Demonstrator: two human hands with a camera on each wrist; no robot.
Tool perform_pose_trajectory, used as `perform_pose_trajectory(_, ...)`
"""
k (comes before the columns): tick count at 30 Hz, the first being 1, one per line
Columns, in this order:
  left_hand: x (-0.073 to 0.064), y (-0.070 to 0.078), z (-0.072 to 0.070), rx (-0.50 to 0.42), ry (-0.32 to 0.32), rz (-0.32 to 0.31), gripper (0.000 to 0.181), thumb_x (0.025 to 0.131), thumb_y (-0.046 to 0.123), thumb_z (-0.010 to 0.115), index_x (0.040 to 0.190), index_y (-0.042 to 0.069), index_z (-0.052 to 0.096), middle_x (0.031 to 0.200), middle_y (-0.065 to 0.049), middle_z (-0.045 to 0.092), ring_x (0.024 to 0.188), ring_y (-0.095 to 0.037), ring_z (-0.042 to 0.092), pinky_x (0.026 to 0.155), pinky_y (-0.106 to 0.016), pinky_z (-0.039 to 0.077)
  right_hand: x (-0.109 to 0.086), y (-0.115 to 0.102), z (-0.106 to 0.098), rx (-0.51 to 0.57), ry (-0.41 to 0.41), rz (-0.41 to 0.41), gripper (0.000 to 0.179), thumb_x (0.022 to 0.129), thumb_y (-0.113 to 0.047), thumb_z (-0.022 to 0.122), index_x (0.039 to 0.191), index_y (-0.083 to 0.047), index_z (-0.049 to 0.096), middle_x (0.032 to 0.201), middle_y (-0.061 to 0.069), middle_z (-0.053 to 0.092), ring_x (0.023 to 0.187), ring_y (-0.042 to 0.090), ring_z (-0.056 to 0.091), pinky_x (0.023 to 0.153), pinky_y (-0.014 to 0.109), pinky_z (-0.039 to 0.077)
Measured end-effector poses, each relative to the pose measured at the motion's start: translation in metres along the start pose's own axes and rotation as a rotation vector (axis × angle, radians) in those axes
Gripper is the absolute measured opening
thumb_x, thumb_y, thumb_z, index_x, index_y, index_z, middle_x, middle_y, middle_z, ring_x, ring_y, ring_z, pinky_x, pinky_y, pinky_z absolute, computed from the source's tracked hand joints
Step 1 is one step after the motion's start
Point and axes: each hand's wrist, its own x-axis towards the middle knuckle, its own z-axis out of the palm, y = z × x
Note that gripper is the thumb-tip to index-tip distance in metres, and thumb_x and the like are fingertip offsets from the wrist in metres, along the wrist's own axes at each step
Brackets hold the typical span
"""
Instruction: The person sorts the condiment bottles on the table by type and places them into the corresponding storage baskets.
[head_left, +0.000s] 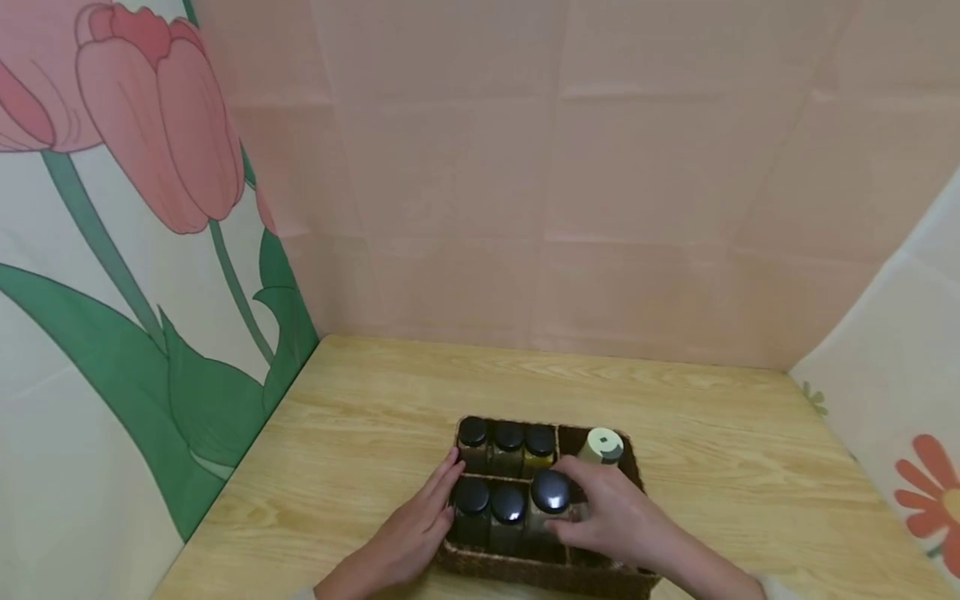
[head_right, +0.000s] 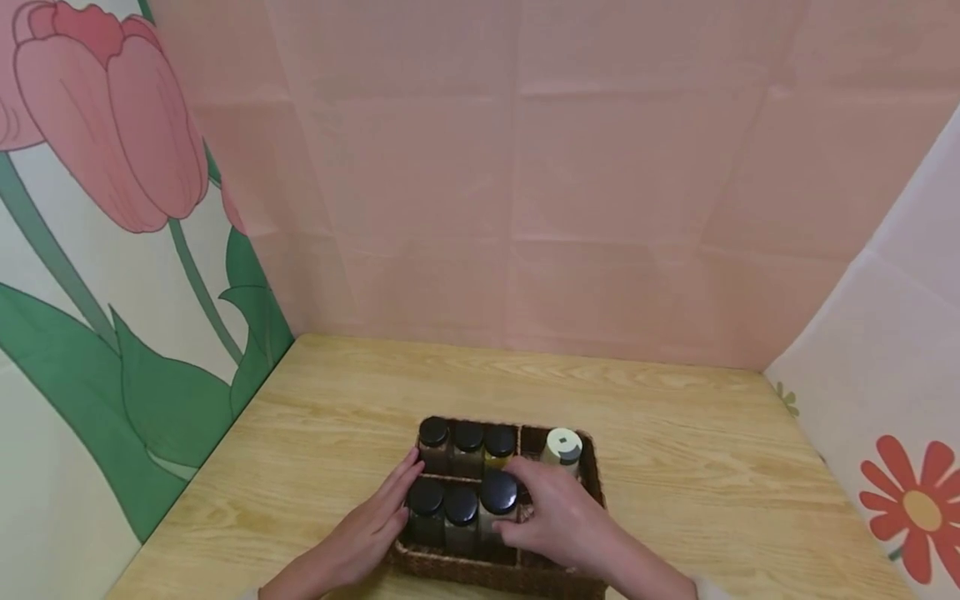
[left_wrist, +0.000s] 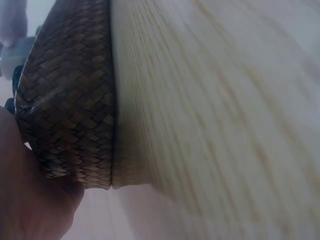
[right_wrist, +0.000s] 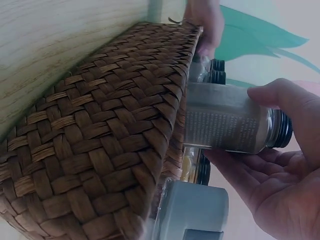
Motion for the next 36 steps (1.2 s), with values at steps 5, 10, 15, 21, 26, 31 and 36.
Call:
perform_pose_trajectory(5,0.000,-0.001,0.000,-0.001,-0.006,0.000,0.056,0.111,0.033,0.031,0.164,0.021,0.017,0.171,0.009,0.001,0.153,-0.022,0.023,0.115,-0.050,0.036,0.002,0.004,0.003,0.026,-0.027,-0.013,0.034,0.083,-0.028,0.084,0.109,-0.018,0.064,0.091,-0.012,0.067,0.073,0.002,0.064,0.060,0.025,0.054)
perform_pose_trajectory(10,0.001,-0.001,0.001,-0.003,-0.006,0.001,0.056,0.111,0.033,0.031,0.164,0.021,0.016,0.171,0.009,0.001,0.153,-0.021,0.022,0.115,-0.051,0.035,0.002,0.008,0.006,0.020,-0.042,-0.010,0.034,0.084,-0.030,0.083,0.111,-0.019,0.065,0.090,-0.015,0.068,0.070,0.001,0.064,0.060,0.023,0.053)
perform_pose_trajectory(15,0.001,0.000,-0.001,0.004,0.003,0.008,0.056,0.111,0.031,0.032,0.164,0.020,0.017,0.171,0.009,0.001,0.153,-0.022,0.022,0.115,-0.051,0.035,0.002,0.006,0.007,-0.043,-0.029,-0.019,0.033,0.083,-0.029,0.084,0.109,-0.021,0.066,0.087,-0.018,0.066,0.068,-0.001,0.060,0.059,0.022,0.050)
perform_pose_trajectory(21,0.000,-0.001,0.002,-0.006,0.008,-0.002,0.056,0.111,0.031,0.033,0.164,0.021,0.018,0.170,0.009,0.002,0.153,-0.022,0.023,0.116,-0.052,0.034,0.004,0.003,0.007,-0.063,-0.066,-0.012,0.032,0.080,-0.027,0.086,0.103,-0.021,0.064,0.082,-0.017,0.063,0.067,-0.002,0.057,0.056,0.022,0.048)
perform_pose_trajectory(26,-0.001,-0.001,0.003,-0.014,0.000,-0.008,0.056,0.110,0.032,0.033,0.164,0.022,0.018,0.170,0.010,0.002,0.153,-0.022,0.023,0.116,-0.052,0.033,0.007,0.001,0.006,-0.089,-0.103,-0.009,0.032,0.078,-0.026,0.086,0.100,-0.020,0.063,0.078,-0.017,0.061,0.064,-0.001,0.054,0.055,0.023,0.046)
perform_pose_trajectory(31,-0.001,-0.001,0.002,-0.016,-0.006,-0.010,0.057,0.110,0.032,0.034,0.164,0.024,0.018,0.170,0.010,0.003,0.153,-0.022,0.023,0.116,-0.051,0.034,0.011,0.000,0.005,-0.134,-0.152,0.011,0.034,0.077,-0.030,0.086,0.100,-0.021,0.063,0.078,-0.017,0.059,0.061,0.000,0.051,0.053,0.024,0.045)
perform_pose_trajectory(36,-0.001,-0.002,0.002,0.001,0.011,0.004,0.057,0.110,0.031,0.033,0.164,0.023,0.017,0.171,0.008,0.002,0.152,-0.023,0.024,0.115,-0.052,0.035,0.014,-0.003,0.004,-0.210,-0.162,0.022,0.037,0.075,-0.032,0.088,0.100,-0.021,0.064,0.080,-0.016,0.061,0.064,0.003,0.052,0.054,0.025,0.044)
